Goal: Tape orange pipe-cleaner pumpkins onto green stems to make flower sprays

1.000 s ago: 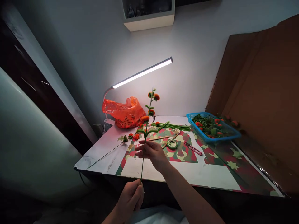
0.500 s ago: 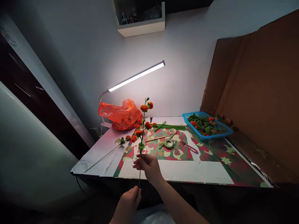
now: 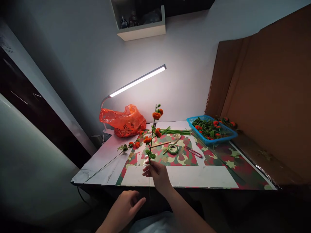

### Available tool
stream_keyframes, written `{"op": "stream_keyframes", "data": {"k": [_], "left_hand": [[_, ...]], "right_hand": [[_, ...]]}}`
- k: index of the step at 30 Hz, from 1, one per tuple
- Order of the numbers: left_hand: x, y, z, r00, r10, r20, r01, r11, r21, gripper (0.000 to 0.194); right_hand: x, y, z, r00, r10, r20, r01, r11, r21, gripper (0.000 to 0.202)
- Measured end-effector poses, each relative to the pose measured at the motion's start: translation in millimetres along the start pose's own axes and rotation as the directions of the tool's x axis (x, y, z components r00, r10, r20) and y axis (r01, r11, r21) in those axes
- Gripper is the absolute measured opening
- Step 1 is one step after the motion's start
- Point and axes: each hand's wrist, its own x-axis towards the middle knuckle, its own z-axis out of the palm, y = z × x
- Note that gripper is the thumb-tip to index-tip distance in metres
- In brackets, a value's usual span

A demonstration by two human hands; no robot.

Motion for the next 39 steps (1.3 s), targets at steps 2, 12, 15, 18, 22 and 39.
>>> {"op": "stream_keyframes", "data": {"k": [2,12,15,18,22,39], "left_hand": [[6,5,-14.8,0.999,0.041,0.009,-0.041,0.999,-0.025,0.033],[49,43,-64.2,0.896,0.189,-0.402,-0.291,0.934,-0.208,0.025],[63,52,-73.5,0.837,0.208,-0.506,-0.336,0.925,-0.175,0.031],[77,60,-80.0,0.812,0.18,-0.556,-0.365,0.899,-0.242,0.035],[101,71,-94.2,0.874,0.118,-0.471,-0.407,0.707,-0.578,0.038],[143,105,-126.5,0.935,0.116,-0.336,-0.353,0.409,-0.841,0.035]], "right_hand": [[1,-1,-2,1.0,-0.015,0.017,0.015,1.0,-0.018,0.037],[-5,2,-7,0.987,-0.088,0.135,0.094,0.995,-0.041,0.032],[-7,5,-8,0.985,-0.118,0.127,0.129,0.988,-0.085,0.032],[-10,7,-7,0.985,-0.138,0.102,0.151,0.98,-0.13,0.032],[-16,9,-7,0.988,-0.134,0.076,0.146,0.972,-0.186,0.034],[-28,9,-5,0.999,0.0,0.032,0.0,1.0,-0.006,0.037]]}}
